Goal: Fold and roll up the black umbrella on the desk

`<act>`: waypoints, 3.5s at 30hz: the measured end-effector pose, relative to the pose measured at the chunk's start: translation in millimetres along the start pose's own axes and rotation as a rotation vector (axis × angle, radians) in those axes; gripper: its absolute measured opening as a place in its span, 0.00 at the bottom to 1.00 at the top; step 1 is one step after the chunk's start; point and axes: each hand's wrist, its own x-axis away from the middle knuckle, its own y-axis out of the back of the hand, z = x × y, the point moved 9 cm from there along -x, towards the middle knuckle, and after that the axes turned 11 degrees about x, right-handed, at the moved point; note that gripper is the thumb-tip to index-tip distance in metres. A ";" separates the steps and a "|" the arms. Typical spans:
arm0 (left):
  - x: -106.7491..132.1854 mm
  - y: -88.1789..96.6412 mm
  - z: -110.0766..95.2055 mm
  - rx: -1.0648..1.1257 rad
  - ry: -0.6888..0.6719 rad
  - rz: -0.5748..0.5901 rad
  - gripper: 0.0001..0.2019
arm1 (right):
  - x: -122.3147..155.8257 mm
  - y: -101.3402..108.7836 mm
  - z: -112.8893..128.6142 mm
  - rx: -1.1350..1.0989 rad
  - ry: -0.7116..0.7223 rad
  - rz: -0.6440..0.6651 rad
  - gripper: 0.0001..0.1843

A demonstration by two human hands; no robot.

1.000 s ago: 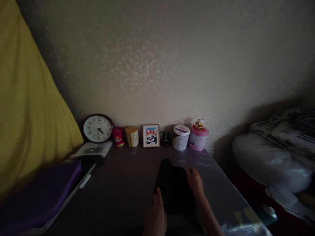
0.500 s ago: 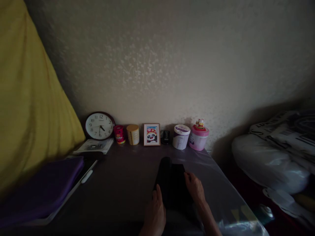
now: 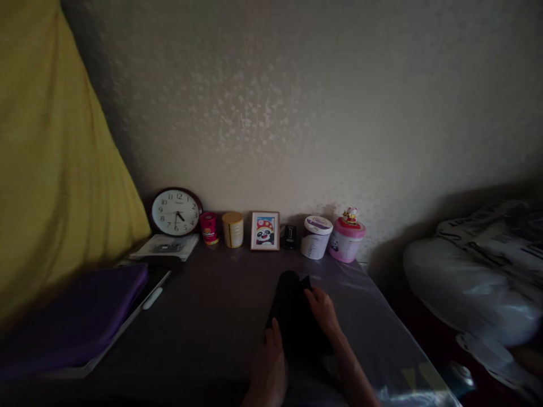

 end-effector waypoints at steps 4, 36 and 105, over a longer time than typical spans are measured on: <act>-2.6 -4.5 4.9 0.002 0.028 -0.017 0.32 | -7.0 -15.9 26.0 -0.009 -0.004 0.049 0.17; 3.9 10.6 0.0 -0.032 -0.188 -0.132 0.34 | 23.4 -58.8 100.8 0.166 0.373 0.417 0.16; 0.1 -0.6 7.3 0.053 -0.001 0.013 0.34 | 3.4 -8.6 18.7 0.008 0.028 0.047 0.17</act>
